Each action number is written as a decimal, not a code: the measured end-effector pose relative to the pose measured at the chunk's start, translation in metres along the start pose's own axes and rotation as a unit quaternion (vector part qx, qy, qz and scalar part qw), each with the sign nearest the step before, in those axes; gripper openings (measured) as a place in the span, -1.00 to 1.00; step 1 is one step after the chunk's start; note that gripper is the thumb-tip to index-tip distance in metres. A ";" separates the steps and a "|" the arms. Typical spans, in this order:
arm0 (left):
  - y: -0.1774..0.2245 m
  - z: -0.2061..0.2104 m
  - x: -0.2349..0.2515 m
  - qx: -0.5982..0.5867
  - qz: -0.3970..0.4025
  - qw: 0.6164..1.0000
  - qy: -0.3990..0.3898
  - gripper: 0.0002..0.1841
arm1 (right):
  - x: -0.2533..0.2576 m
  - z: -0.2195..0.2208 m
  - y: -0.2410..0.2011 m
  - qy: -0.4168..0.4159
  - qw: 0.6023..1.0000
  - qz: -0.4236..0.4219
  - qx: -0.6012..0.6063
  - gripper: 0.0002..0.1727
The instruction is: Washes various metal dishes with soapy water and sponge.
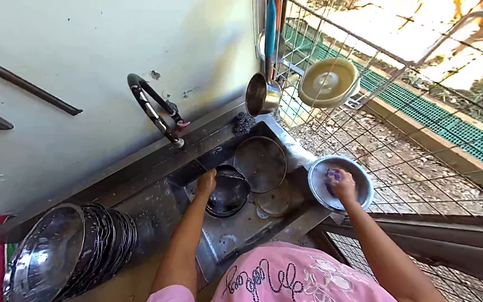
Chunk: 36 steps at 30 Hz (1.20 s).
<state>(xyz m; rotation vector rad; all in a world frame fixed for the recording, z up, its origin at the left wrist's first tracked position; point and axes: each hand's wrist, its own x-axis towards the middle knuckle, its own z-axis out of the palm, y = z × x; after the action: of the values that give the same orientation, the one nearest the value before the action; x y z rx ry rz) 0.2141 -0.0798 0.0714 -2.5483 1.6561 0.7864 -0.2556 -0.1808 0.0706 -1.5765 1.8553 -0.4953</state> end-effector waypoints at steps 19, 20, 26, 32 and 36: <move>0.094 0.026 -0.103 -0.740 -0.106 0.649 0.144 -0.43 | -0.102 0.150 -0.197 -0.321 0.854 -0.410 0.018 -0.56; 0.083 0.026 -0.108 -0.750 -0.125 0.633 0.147 -0.43 | -0.098 0.141 -0.188 -0.344 0.829 -0.437 -0.064 -0.59; 0.098 0.042 -0.131 -0.748 -0.122 0.649 0.070 -0.46 | -0.070 0.136 -0.184 -0.218 0.872 -0.413 -0.147 -0.34; 0.080 0.034 -0.126 -0.731 -0.078 0.663 0.141 -0.43 | -0.086 0.120 -0.166 -0.365 0.782 -0.490 -0.118 -0.59; 0.082 0.055 -0.126 -0.716 -0.079 0.689 0.080 -0.43 | -0.048 0.116 -0.149 -0.226 0.847 -0.461 -0.135 -0.47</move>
<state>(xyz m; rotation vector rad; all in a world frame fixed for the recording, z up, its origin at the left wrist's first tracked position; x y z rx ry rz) 0.0820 0.0063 0.0960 -3.4560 0.6692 2.6969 -0.0643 -0.1509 0.0957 -2.4882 0.7402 -0.2097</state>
